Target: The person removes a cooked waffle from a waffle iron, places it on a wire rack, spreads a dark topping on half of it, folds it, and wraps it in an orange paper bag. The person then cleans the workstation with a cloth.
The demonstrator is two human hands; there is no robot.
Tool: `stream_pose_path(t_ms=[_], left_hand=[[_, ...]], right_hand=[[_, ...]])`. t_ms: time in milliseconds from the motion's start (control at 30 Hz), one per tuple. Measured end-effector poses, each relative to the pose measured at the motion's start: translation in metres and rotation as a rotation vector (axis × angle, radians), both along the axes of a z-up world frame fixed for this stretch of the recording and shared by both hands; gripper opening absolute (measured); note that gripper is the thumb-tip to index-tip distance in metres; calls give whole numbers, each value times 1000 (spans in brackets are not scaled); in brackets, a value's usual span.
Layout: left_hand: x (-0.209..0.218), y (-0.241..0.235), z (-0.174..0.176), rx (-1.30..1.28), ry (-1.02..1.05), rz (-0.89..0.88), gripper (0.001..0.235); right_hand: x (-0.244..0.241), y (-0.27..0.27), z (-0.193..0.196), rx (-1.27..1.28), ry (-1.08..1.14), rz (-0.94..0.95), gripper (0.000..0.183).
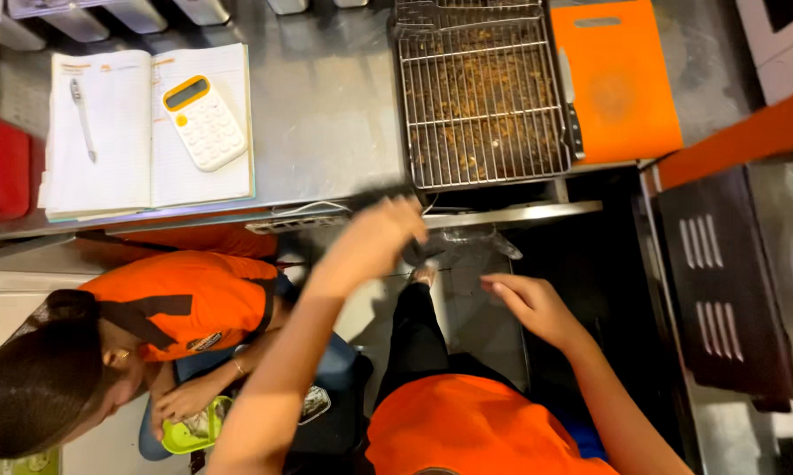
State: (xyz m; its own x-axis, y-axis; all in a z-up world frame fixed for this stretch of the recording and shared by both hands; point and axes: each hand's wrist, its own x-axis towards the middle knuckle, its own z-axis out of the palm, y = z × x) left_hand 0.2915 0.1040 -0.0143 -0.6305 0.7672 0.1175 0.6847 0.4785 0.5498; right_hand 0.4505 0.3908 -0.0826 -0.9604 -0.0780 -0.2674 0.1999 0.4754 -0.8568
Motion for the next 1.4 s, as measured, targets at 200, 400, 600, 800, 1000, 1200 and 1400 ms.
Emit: stream_pose_path(t_ms=[200, 400, 600, 800, 1000, 1200, 1400], left_hand=[[142, 70, 18, 154, -234, -352, 37], [108, 62, 22, 124, -250, -135, 32], [80, 29, -32, 58, -12, 376, 33], [57, 63, -115, -154, 144, 637, 36], [78, 197, -108, 213, 0, 56, 28], [79, 285, -102, 79, 221, -204, 16], [78, 301, -124, 227, 147, -251, 12]], right_hand=[[77, 68, -4, 28, -87, -313, 37], [107, 108, -5, -59, -43, -439, 37], [107, 84, 9, 56, -73, -384, 36], [116, 57, 14, 43, -89, -304, 26], [151, 42, 9, -34, -105, -348, 25], [187, 40, -9, -41, -151, -486, 24], [210, 37, -27, -116, -153, -574, 23]])
